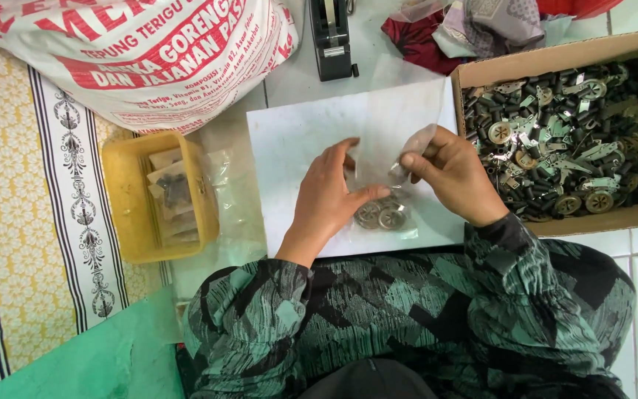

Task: The person sits on the floor and packs buttons into small plastic bags. They place the filled bags into a yellow container and then sort through a box of buttons, picking out black ones and placing them on a white surface.

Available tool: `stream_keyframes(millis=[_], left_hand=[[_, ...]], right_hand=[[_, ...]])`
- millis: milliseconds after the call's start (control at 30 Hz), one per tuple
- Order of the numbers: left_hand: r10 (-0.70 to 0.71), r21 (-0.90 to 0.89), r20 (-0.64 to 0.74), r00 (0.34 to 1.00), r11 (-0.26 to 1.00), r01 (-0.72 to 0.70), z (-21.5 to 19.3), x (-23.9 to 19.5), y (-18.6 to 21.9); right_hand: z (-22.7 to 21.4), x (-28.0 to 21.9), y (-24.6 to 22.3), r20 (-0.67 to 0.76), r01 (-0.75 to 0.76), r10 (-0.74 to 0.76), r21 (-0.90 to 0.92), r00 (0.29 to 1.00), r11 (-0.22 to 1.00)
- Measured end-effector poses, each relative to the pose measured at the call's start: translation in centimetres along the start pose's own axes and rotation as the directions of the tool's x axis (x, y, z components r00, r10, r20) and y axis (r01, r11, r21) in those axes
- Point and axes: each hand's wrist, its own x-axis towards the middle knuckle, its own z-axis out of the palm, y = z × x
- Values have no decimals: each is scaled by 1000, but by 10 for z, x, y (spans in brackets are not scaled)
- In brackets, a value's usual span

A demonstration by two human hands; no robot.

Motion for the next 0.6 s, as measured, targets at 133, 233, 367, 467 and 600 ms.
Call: stream_keyframes(millis=[133,233,367,467,600], left_hand=[[-10,-404,53,999,914,30,0,-1,4],[31,-551,35,999,834,-6,17,3,-14],[20,-747,-80,997,661,-73,15,11,-19],[-48,-822,-110,993,566,-63,3,8,-4],[-193,-938,-105,976,346,-32,5,15,-24]], right_hand=[[2,-8,-2,91,55,-63,90,994,994],[3,-5,3,99,73,-85,120,991,990],[11,-9,-7,245,-46,88,-172,966,984],[19,-10,-27,254,-147,198,-207,947,967],[7,-16,-34,254,-270,252,34,934,962]])
